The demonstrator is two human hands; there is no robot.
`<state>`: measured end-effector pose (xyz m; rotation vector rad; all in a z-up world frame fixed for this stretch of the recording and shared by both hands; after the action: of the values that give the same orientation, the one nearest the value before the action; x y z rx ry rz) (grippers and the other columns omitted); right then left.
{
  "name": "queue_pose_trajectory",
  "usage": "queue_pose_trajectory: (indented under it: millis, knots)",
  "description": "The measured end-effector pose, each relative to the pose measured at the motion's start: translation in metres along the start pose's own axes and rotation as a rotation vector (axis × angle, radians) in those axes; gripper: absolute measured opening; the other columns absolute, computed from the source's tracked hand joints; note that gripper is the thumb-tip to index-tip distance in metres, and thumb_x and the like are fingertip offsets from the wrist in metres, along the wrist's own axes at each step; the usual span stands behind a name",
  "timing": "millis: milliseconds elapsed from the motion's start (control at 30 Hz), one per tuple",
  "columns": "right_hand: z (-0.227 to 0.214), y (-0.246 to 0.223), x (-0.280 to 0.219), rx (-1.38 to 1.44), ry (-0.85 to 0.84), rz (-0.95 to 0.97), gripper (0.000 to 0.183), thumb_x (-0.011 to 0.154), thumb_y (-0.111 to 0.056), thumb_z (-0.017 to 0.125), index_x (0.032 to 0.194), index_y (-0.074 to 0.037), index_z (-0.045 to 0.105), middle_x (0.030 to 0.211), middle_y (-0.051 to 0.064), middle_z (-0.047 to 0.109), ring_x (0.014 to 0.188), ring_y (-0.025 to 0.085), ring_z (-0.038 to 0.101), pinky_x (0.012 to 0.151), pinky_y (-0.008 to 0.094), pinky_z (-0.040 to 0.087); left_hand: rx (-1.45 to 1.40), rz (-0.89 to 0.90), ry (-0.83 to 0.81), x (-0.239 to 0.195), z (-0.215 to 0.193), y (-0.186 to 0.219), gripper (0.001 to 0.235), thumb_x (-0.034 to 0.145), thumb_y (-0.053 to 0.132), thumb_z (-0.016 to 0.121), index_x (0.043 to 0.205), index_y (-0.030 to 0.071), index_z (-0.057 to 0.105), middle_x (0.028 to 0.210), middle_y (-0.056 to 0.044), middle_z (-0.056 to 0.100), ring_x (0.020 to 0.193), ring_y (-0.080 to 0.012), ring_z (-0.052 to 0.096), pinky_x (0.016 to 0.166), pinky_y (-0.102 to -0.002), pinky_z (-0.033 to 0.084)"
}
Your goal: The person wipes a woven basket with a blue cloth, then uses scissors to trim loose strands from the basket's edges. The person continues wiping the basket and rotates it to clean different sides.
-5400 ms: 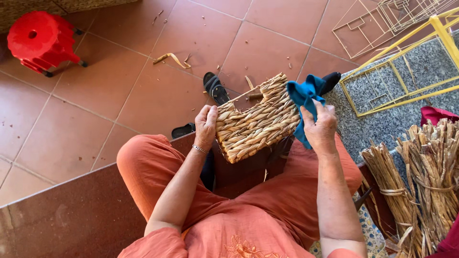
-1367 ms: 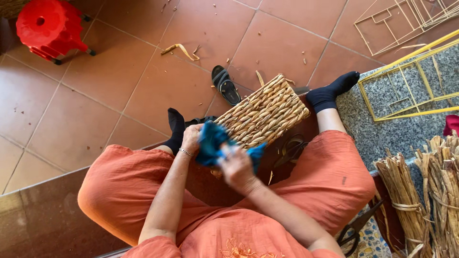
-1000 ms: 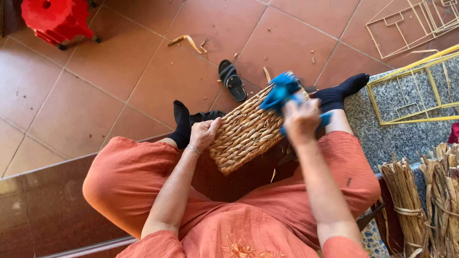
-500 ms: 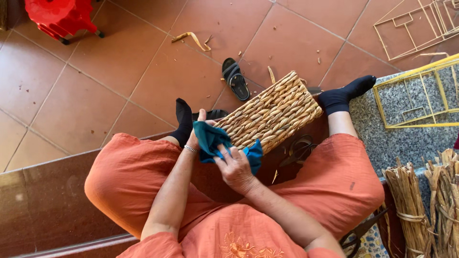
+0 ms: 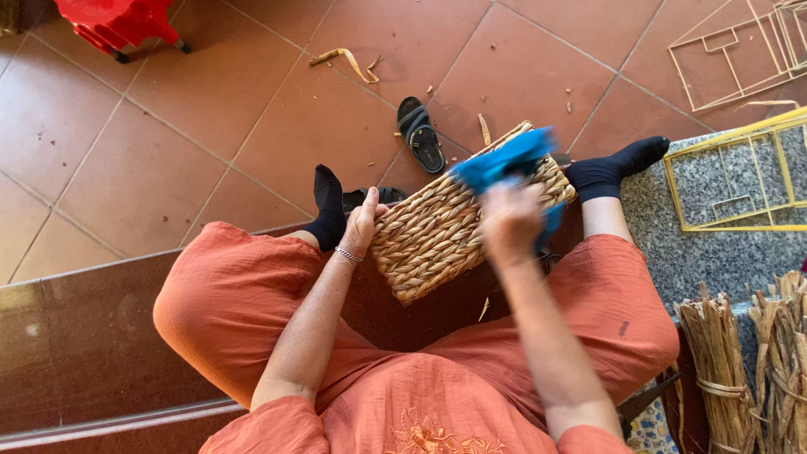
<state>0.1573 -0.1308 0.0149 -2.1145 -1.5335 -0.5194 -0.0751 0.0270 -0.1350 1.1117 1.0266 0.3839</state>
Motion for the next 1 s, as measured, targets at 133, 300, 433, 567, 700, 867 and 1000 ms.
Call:
queue_pose_trajectory:
  millis: [133,300,433,567,700,867,1000]
  knots:
    - [-0.011,-0.129,-0.061,0.265,-0.137,-0.269,0.01,0.085,-0.012,0.06,0.089,-0.008,0.068,0.105,0.015,0.069,0.085,0.031,0.06,0.067,0.043,0.045,-0.306,-0.208,-0.178,-0.004,-0.005,-0.009,0.093,0.098,0.077,0.028,0.091,-0.002,0.076,0.082,-0.009,0.073,0.07,-0.0152,0.063,0.07,-0.029,0.051]
    - [-0.03,-0.136,-0.086,0.463,-0.142,-0.378,0.014,0.091,-0.017,0.065,0.1,-0.011,0.073,0.135,0.013,0.066,0.1,0.027,0.061,0.077,0.039,0.048,-0.001,-0.047,-0.117,-0.001,-0.007,-0.003,0.073,0.099,0.064,0.046,0.087,-0.002,0.076,0.08,-0.004,0.075,0.072,-0.0077,0.064,0.069,-0.026,0.053]
    - [-0.032,-0.052,-0.064,0.168,-0.056,-0.278,0.007,0.091,-0.013,0.064,0.084,-0.011,0.065,0.125,0.01,0.069,0.096,0.029,0.061,0.08,0.044,0.05,0.193,0.075,-0.058,0.0,0.0,-0.004,0.046,0.098,0.044,0.067,0.09,0.001,0.081,0.076,0.002,0.07,0.066,-0.0044,0.058,0.061,-0.025,0.05]
    - [-0.026,0.052,-0.018,-0.042,0.007,0.024,0.013,0.092,-0.015,0.076,0.094,-0.008,0.066,0.119,0.015,0.069,0.096,0.038,0.058,0.08,0.048,0.049,0.172,0.076,-0.082,-0.001,0.005,-0.011,0.043,0.099,0.04,0.069,0.091,0.0,0.081,0.076,0.004,0.071,0.066,-0.0033,0.056,0.06,-0.024,0.049]
    - [-0.017,0.059,-0.003,-0.068,0.067,0.069,0.017,0.086,-0.016,0.077,0.098,-0.009,0.067,0.12,0.014,0.07,0.095,0.037,0.057,0.077,0.047,0.051,0.166,0.087,-0.057,-0.001,0.004,-0.007,0.043,0.097,0.043,0.066,0.095,0.003,0.081,0.078,0.005,0.074,0.068,-0.0023,0.061,0.064,-0.023,0.052]
    - [-0.022,-0.064,-0.056,0.165,-0.079,-0.085,0.013,0.095,-0.012,0.065,0.084,-0.007,0.063,0.101,0.015,0.066,0.079,0.028,0.055,0.061,0.042,0.046,0.242,0.043,-0.01,0.001,-0.003,-0.015,0.049,0.1,0.046,0.065,0.093,0.0,0.081,0.073,0.001,0.069,0.063,-0.0055,0.056,0.058,-0.026,0.048]
    - [-0.036,-0.142,-0.104,0.442,-0.146,-0.316,0.01,0.084,-0.014,0.065,0.092,-0.011,0.07,0.123,0.012,0.067,0.095,0.03,0.061,0.078,0.041,0.051,0.239,0.109,0.012,0.009,-0.009,-0.024,0.047,0.099,0.045,0.066,0.094,0.0,0.081,0.076,0.002,0.074,0.067,-0.0028,0.06,0.061,-0.023,0.051]
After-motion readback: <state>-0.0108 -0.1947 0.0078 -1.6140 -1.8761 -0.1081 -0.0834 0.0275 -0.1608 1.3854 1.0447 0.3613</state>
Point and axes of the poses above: each hand's wrist, its own x-axis towards the middle knuckle, its own z-axis out of the palm, y = z × x, the point moved 3 cm from there along x, towards the middle knuckle
